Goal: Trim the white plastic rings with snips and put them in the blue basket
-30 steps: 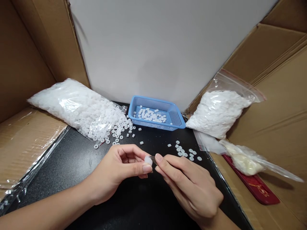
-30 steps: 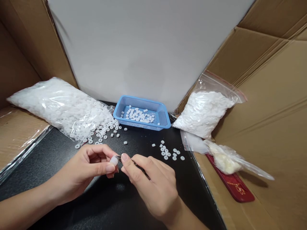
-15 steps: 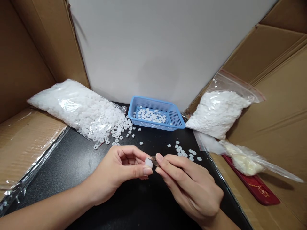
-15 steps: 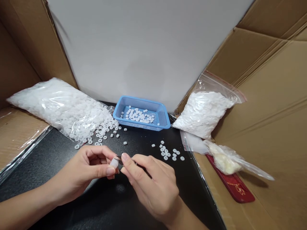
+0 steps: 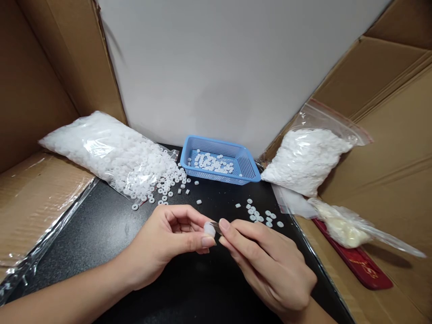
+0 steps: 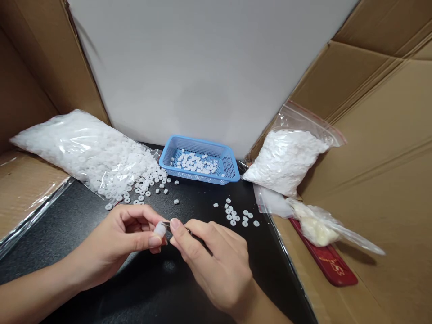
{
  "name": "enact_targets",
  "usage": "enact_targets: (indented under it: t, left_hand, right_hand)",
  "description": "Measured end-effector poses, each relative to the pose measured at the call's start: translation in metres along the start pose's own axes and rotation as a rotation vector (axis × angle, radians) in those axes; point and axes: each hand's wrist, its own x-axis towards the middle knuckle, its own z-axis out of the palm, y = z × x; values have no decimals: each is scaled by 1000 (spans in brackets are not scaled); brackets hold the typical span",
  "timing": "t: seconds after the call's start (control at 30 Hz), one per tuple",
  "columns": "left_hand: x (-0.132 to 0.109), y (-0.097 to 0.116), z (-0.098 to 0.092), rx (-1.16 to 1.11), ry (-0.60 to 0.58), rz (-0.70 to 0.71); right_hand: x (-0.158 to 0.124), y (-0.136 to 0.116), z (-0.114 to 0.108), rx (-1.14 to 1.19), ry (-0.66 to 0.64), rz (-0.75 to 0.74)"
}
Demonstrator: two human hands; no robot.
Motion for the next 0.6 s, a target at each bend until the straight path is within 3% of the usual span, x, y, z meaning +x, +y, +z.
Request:
enact_targets:
  t: [0.33,0.6]
  left_hand:
    - [2,3,0,43,-22,-11]
    - [1,20,-4,218,-91,-22]
  right_hand:
    - [1,1,-3,-29,-51,-41]
    - [3,3,-8,-24,-111,-67]
